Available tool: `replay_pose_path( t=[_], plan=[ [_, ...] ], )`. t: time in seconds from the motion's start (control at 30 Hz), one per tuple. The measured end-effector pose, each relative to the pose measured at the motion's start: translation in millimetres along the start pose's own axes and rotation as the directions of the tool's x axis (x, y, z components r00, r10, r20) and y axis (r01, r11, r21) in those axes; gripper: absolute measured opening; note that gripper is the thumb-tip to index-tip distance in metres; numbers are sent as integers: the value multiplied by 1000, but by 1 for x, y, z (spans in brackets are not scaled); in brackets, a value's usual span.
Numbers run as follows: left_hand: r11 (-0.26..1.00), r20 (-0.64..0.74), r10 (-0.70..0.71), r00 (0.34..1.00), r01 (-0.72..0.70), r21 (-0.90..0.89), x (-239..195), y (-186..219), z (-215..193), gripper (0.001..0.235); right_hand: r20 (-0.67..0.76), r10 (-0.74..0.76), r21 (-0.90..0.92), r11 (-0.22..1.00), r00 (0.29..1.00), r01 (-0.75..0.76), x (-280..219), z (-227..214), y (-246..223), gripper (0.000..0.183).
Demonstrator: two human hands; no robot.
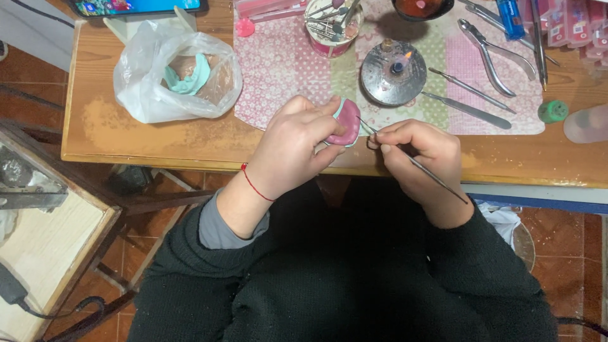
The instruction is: Preparing and sculpting dental impression material and wax on a workbench.
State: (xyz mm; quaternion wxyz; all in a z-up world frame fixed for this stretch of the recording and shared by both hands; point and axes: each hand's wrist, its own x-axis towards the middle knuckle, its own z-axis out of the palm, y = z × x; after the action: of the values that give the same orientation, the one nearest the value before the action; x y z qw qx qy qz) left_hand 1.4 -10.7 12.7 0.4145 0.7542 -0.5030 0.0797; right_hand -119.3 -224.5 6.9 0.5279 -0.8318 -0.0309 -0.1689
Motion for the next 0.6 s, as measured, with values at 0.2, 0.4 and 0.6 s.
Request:
replay_pose_path(
  t=[0.2,0.4,0.6],
  plan=[
    [1000,18,0,1000,0,-4,1,-3,-1,25,-7,282,453,856,959,-248,-2,0,24,9],
    [999,50,3,999,-1,-48,2,-6,-4,27,4,331,452,841,944,-297,6,2,17,9],
    [999,50,6,999,-3,-54,2,-6,-2,27,33,313,408,863,949,-299,9,-1,15,9]
  ],
)
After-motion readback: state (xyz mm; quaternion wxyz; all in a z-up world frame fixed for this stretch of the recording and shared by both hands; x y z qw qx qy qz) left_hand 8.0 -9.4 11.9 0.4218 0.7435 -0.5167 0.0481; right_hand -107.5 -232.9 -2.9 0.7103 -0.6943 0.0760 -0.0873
